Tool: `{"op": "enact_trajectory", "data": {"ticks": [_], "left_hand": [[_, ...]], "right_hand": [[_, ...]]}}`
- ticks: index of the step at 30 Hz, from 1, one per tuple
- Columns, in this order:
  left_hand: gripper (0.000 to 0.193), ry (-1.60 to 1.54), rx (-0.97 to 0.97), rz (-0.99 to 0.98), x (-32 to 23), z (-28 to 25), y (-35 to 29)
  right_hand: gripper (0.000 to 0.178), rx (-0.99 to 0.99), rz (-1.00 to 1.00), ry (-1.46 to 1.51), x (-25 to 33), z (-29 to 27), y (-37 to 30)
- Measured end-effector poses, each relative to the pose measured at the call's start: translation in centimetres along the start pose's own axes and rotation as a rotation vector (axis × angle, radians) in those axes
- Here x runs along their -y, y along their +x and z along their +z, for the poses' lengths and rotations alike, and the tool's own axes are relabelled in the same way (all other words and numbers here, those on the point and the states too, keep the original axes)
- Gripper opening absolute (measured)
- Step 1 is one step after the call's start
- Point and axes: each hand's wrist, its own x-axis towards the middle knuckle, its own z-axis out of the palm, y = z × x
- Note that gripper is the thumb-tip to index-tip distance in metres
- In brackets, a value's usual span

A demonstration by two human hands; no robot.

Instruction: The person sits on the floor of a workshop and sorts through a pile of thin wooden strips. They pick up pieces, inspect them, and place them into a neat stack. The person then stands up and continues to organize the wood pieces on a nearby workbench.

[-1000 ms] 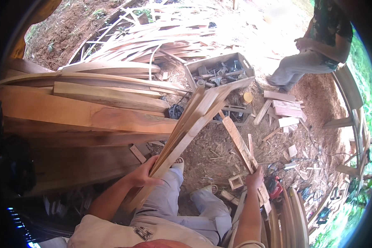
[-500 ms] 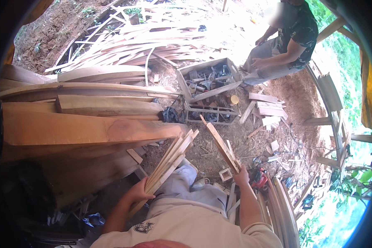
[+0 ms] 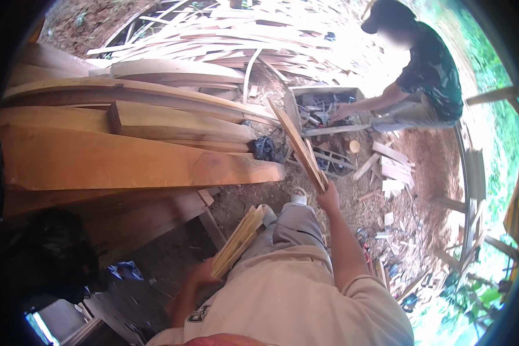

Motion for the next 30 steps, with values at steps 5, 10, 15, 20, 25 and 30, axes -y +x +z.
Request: {"op": "enact_trajectory", "data": {"ticks": [5,10,15,20,25,30], "left_hand": [[0.095,-0.186,-0.096,-0.127,-0.5,4.3,-2.4],[0.093,-0.432,-0.186,-0.318,-1.6,12.9,-3.5],[0.093,-0.685,-0.151,-0.55,-9.9,14.4,-3.0],[0.092,-0.766,-0.152,-0.647,-13.7,10.9,-0.7],[0.091,-0.804,-0.144,-0.698,-15.5,7.6,1.4],[0.091,-0.812,-0.117,-0.705,-16.1,5.7,2.3]], "right_hand": [[0.048,-0.077,-0.244,0.117,12.4,3.0,11.8],[0.047,-0.207,-0.388,0.049,28.8,3.9,20.5],[0.056,-0.083,-0.475,0.024,44.5,4.0,26.0],[0.052,-0.053,-0.679,-0.038,59.2,5.2,36.1],[0.079,-0.245,-0.833,-0.136,75.1,2.8,40.7],[0.084,-0.545,-0.907,-0.142,71.9,9.5,41.4]]}}
